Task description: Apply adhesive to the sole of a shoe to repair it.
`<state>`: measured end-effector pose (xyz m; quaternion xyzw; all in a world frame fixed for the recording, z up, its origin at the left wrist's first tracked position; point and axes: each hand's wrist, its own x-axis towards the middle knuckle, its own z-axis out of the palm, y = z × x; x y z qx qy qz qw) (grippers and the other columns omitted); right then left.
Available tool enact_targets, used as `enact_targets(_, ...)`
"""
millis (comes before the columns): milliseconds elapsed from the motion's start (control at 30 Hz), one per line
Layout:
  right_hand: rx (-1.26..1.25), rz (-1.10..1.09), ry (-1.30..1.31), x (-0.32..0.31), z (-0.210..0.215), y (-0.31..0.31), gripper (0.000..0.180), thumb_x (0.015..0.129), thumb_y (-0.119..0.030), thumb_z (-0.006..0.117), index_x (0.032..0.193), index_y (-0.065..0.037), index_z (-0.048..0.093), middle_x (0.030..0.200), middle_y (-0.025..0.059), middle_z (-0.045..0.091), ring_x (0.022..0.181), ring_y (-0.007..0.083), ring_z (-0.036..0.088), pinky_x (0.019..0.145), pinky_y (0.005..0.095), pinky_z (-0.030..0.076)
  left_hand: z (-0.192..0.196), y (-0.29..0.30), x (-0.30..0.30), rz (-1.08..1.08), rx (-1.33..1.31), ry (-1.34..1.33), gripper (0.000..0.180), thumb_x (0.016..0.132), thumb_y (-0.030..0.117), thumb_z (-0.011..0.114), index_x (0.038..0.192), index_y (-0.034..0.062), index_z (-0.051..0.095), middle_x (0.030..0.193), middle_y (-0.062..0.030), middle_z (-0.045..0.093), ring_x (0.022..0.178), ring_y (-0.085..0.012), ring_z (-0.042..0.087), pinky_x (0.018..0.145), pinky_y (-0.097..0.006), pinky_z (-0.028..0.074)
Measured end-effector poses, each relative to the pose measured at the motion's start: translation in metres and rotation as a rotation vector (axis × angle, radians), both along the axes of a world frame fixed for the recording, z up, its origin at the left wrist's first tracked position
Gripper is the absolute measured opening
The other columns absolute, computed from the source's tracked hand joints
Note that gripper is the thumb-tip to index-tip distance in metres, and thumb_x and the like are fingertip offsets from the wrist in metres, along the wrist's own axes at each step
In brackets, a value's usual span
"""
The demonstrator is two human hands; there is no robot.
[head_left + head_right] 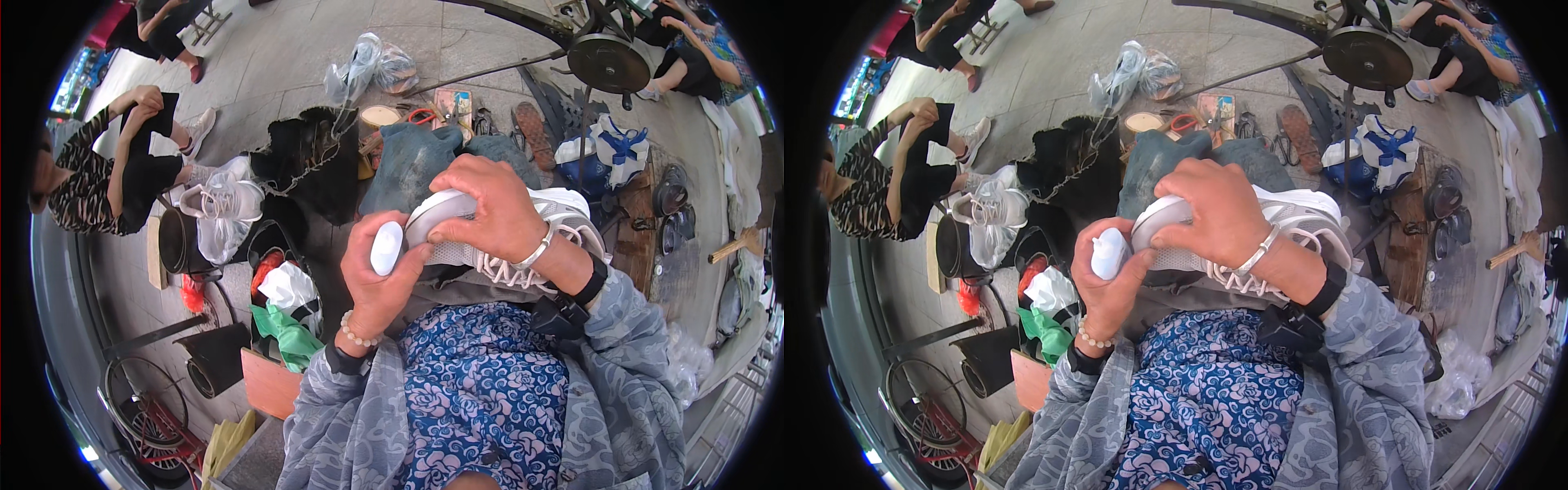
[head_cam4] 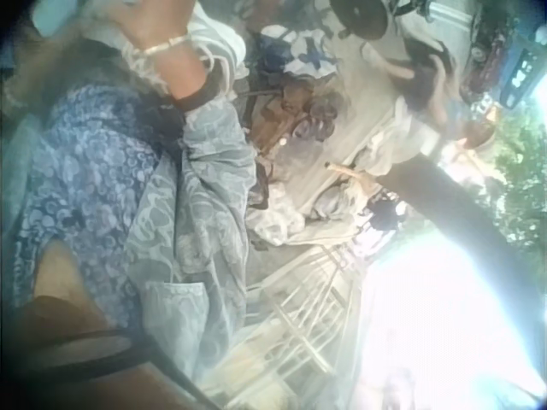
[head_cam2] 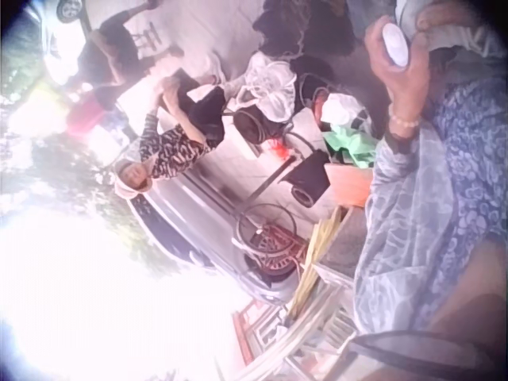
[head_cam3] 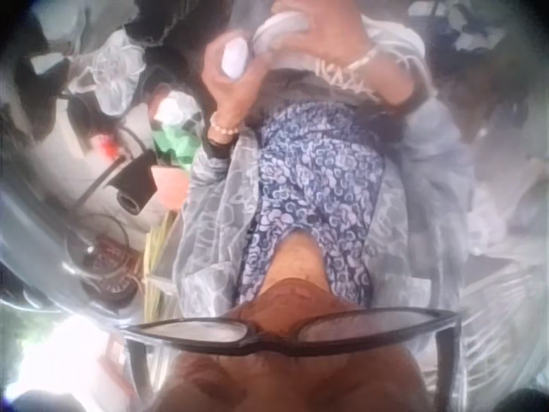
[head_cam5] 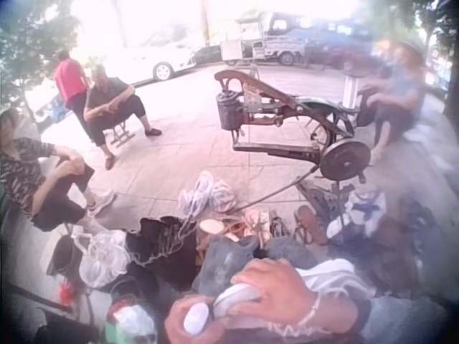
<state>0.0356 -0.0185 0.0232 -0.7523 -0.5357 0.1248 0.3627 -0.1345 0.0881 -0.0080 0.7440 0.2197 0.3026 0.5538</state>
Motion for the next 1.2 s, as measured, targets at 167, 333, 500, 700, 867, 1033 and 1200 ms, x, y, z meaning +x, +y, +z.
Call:
enact_targets(167, 0.097, 0.058, 0.055, 0.011, 0.007, 0.007, 0.038, 0.069, -0.024, 0.078, 0.099, -0.005, 0.064, 0.090, 0.0081, 0.061, 0.087, 0.0283, 0.061, 0.075, 0.0357, 0.046, 0.011, 0.007, 0.010, 0.042, 0.146, -0.047, 0.043, 0.070, 0.001, 0.076, 0.110, 0.0035, 0.059, 0.103, -0.0046, 0.061, 0.089, -0.0109, 0.057, 0.079, -0.027, 0.046)
enact_targets(333, 0.028, 0.212, 0.158, 0.009, 0.032, 0.026, 0.030, 0.074, -0.016, 0.074, 0.099, -0.004, 0.064, 0.086, 0.0113, 0.060, 0.085, 0.0289, 0.061, 0.071, 0.0350, 0.048, 0.026, 0.017, 0.003, 0.141, 0.369, -0.087, 0.043, 0.069, -0.001, 0.075, 0.110, 0.0036, 0.060, 0.101, -0.0066, 0.064, 0.091, -0.0148, 0.060, 0.082, -0.029, 0.047)
enact_targets(500, 0.052, 0.343, 0.113, 0.003, 0.049, 0.047, 0.028, 0.075, -0.015, 0.073, 0.099, -0.004, 0.064, 0.085, 0.0110, 0.058, 0.083, 0.0282, 0.060, 0.070, 0.0350, 0.046, 0.042, 0.037, -0.008, 0.153, 0.346, -0.141, 0.041, 0.071, 0.000, 0.075, 0.109, 0.0018, 0.060, 0.095, -0.0107, 0.068, 0.086, -0.0182, 0.065, 0.078, -0.028, 0.050)
enact_targets(700, 0.139, 0.426, 0.247, -0.006, -0.006, 0.046, 0.028, 0.075, -0.014, 0.073, 0.100, -0.004, 0.065, 0.086, 0.0096, 0.058, 0.081, 0.0261, 0.060, 0.068, 0.0340, 0.046, 0.017, 0.036, -0.023, 0.077, 0.143, -0.045, 0.042, 0.069, -0.008, 0.068, 0.110, 0.0010, 0.060, 0.097, -0.0077, 0.066, 0.088, -0.0137, 0.062, 0.082, -0.027, 0.049)
enact_targets(867, 0.202, 0.427, 0.295, -0.010, -0.011, 0.043, 0.026, 0.073, -0.010, 0.074, 0.098, -0.005, 0.067, 0.081, 0.0084, 0.057, 0.075, 0.0245, 0.059, 0.064, 0.0336, 0.045, 0.015, 0.037, -0.028, 0.017, 0.104, -0.020, 0.043, 0.068, -0.005, 0.069, 0.110, 0.0021, 0.060, 0.097, -0.0070, 0.066, 0.090, -0.0138, 0.061, 0.083, -0.028, 0.048)
enact_targets(1033, 0.242, 0.399, 0.289, -0.010, -0.016, 0.038, 0.025, 0.073, -0.008, 0.073, 0.097, -0.005, 0.067, 0.079, 0.0083, 0.056, 0.073, 0.0250, 0.059, 0.062, 0.0340, 0.044, 0.019, 0.033, -0.023, 0.015, 0.132, 0.045, 0.044, 0.068, -0.005, 0.068, 0.111, 0.0021, 0.060, 0.098, -0.0079, 0.066, 0.090, -0.0146, 0.062, 0.083, -0.028, 0.048)
enact_targets(1200, 0.215, 0.377, 0.315, -0.010, -0.017, 0.035, 0.024, 0.073, -0.008, 0.072, 0.096, -0.005, 0.068, 0.078, 0.0089, 0.056, 0.072, 0.0261, 0.059, 0.061, 0.0345, 0.044, 0.017, 0.028, -0.019, 0.037, 0.178, 0.073, 0.045, 0.069, -0.006, 0.067, 0.112, 0.0022, 0.059, 0.100, -0.0089, 0.067, 0.091, -0.0153, 0.062, 0.083, -0.029, 0.049)
